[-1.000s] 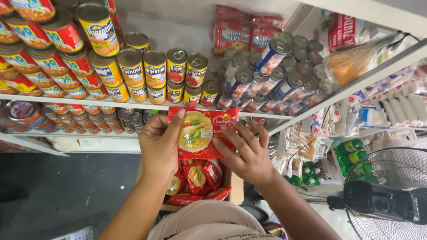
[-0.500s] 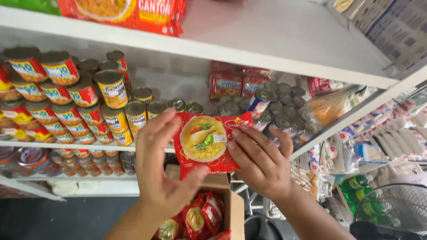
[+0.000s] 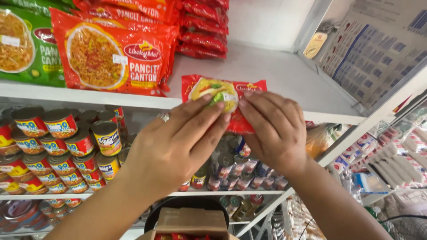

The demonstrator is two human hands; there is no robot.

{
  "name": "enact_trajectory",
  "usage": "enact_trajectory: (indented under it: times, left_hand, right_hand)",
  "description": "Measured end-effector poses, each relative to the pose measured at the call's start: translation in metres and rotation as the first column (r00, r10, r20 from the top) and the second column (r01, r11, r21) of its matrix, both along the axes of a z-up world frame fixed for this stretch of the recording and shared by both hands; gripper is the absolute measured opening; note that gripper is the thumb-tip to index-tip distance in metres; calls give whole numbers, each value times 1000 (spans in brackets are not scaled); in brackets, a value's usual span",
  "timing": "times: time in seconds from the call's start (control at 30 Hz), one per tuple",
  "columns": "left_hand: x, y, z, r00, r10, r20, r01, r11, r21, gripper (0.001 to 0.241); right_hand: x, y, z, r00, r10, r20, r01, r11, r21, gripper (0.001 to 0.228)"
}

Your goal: The person is stocking packets of instant noodles onto a grocery store shelf from a cardboard box.

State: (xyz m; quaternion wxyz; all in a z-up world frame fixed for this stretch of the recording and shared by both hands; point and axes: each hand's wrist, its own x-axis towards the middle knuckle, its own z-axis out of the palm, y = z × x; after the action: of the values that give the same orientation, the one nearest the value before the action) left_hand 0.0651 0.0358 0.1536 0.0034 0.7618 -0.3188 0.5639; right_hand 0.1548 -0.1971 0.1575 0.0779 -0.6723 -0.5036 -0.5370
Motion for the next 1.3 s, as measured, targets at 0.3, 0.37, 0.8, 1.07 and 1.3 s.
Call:
enact_trajectory:
  times: [0.3,0.37,0.8,1.07,1.3]
  left_hand:
    - [70,-5,21,978,200,59,-202,979,21,30]
    - [84,-5,28,969,245,-24,-244,969,29,27]
    - [198,3,46,801,406,-439,-427,902,56,14]
    - [240,2,39,617,589,-522,-573,791,215,20]
    - [246,5,35,506,557,-658,-565,791,235,24]
  right_hand:
    - [61,16,33,995,-82,61,84,996,-35,55]
    - [73,24,39,996,-78,41,81,995,-57,54]
    - [163,68,39,986,-163,-42,147,956,-253,17]
    - [178,83,28,896,-210,-392,84,946,-314,18]
    - [183,79,24,822,-185,-539,18,954,-299,36]
